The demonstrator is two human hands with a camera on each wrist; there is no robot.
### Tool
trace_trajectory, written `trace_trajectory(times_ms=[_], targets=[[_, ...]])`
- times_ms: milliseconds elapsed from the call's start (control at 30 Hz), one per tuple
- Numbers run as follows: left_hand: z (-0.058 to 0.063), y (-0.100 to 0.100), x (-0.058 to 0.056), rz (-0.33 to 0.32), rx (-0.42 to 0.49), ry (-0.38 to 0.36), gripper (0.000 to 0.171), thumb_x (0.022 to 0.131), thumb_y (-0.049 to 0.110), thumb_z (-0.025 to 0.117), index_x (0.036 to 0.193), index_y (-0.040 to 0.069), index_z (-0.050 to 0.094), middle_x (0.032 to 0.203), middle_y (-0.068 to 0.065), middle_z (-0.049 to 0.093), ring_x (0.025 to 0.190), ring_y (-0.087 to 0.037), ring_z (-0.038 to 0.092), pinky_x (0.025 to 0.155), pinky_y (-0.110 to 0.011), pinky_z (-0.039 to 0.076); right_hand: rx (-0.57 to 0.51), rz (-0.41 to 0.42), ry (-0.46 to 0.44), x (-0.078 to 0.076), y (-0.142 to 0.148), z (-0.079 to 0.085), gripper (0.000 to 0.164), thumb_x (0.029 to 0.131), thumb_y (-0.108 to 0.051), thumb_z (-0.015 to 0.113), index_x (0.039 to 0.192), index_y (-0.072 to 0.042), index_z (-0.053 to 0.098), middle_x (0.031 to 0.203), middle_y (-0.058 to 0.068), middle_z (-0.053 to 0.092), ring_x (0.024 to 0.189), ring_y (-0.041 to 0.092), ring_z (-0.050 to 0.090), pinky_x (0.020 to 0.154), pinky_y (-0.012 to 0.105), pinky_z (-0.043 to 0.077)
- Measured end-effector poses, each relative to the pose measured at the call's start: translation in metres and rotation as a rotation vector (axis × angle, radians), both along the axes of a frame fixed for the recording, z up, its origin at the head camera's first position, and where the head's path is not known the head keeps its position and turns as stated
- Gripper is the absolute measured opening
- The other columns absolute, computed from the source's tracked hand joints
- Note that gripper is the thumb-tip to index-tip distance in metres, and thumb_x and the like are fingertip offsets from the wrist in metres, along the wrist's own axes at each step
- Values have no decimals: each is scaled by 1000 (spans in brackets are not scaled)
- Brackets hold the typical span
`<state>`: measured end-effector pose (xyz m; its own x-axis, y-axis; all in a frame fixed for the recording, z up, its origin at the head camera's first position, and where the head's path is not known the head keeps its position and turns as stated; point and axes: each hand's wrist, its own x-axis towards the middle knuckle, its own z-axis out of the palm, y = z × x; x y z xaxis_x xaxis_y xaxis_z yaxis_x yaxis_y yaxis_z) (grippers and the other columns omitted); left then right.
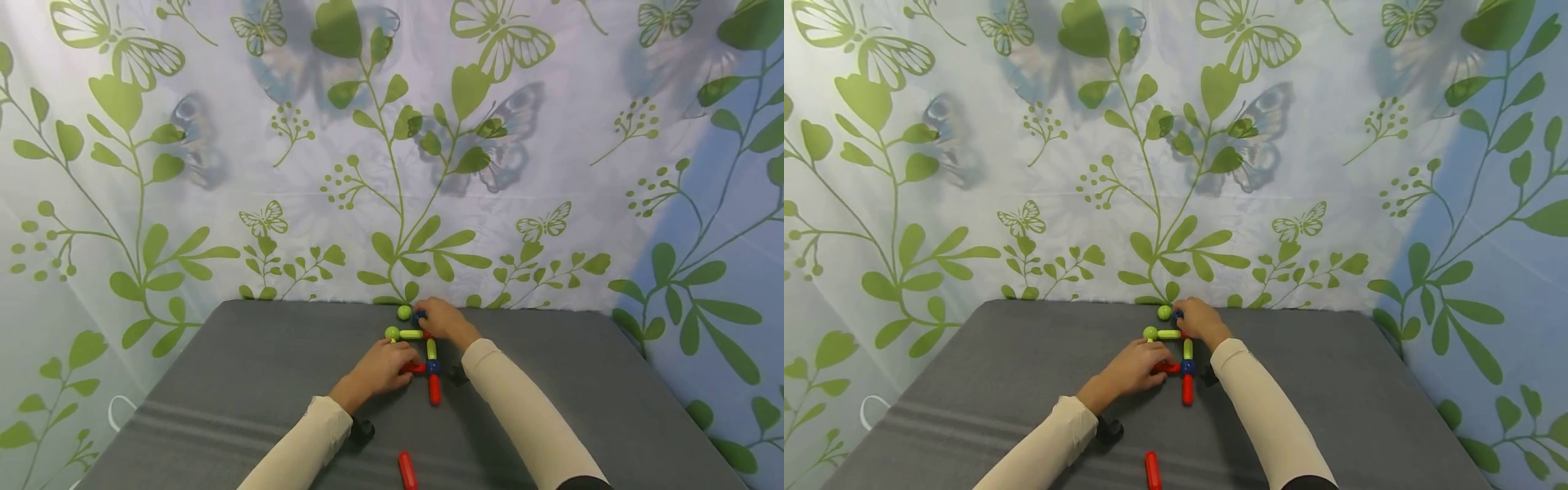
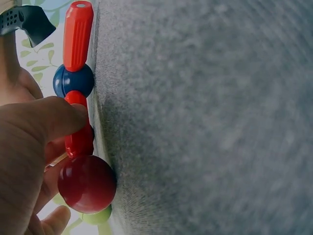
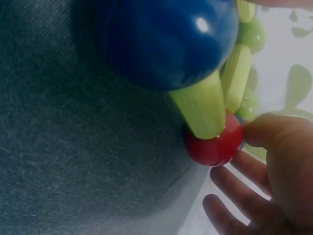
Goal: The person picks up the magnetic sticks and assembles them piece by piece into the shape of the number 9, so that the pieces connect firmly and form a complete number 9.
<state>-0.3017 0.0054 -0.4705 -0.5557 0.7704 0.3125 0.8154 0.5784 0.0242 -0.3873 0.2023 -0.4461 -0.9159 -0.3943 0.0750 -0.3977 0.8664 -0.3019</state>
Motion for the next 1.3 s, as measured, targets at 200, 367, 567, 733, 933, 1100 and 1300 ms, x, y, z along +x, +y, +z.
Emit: trace_trajectory(times_ms=[200,367,567,733,933,1100,1300], targets=[[-1,4,0,15,-13,-20,23,89,23,78,111,21,73,104,6,66,97,-9,62,95,-43,47,-2,-79,-22,1,2,0,20,97,-19,71,115,-13,67,114,8,66,103,28,63,86,47,51],[-3,8,0,16,-16,-29,23,89,24,78,111,21,72,105,7,66,98,-9,61,96,-41,47,-16,-150,-27,1,7,-3,22,94,-26,74,104,-12,60,97,5,63,84,23,60,73,44,50],[-6,13,0,4,-10,-47,23,90,22,78,112,21,72,105,6,66,98,-9,61,97,-42,46,-71,-210,-8,0,16,-9,26,93,-23,75,103,-8,58,91,7,60,78,23,58,70,42,49],[-4,12,0,-5,6,-46,23,89,16,77,112,21,72,104,6,66,97,-10,62,96,-42,47,-135,-195,53,6,26,-4,25,92,-19,75,101,-5,57,87,8,56,73,23,53,66,38,44],[-3,6,-2,9,19,-52,23,88,13,77,110,20,72,103,6,66,96,-10,61,97,-43,47,-201,-65,71,36,37,8,24,89,-17,78,103,-7,61,95,5,62,81,19,58,71,37,49],[-4,3,-4,16,24,-65,21,88,13,76,108,19,71,104,4,67,98,-13,63,99,-47,46,-241,126,79,71,46,10,23,88,-15,79,103,-12,62,99,0,63,87,17,64,72,35,53],[-1,3,-4,12,42,-78,22,88,12,76,109,17,71,104,2,67,99,-14,63,102,-48,45,-300,335,41,118,46,2,27,88,-13,79,107,-14,60,103,-6,61,88,16,63,76,32,54]])
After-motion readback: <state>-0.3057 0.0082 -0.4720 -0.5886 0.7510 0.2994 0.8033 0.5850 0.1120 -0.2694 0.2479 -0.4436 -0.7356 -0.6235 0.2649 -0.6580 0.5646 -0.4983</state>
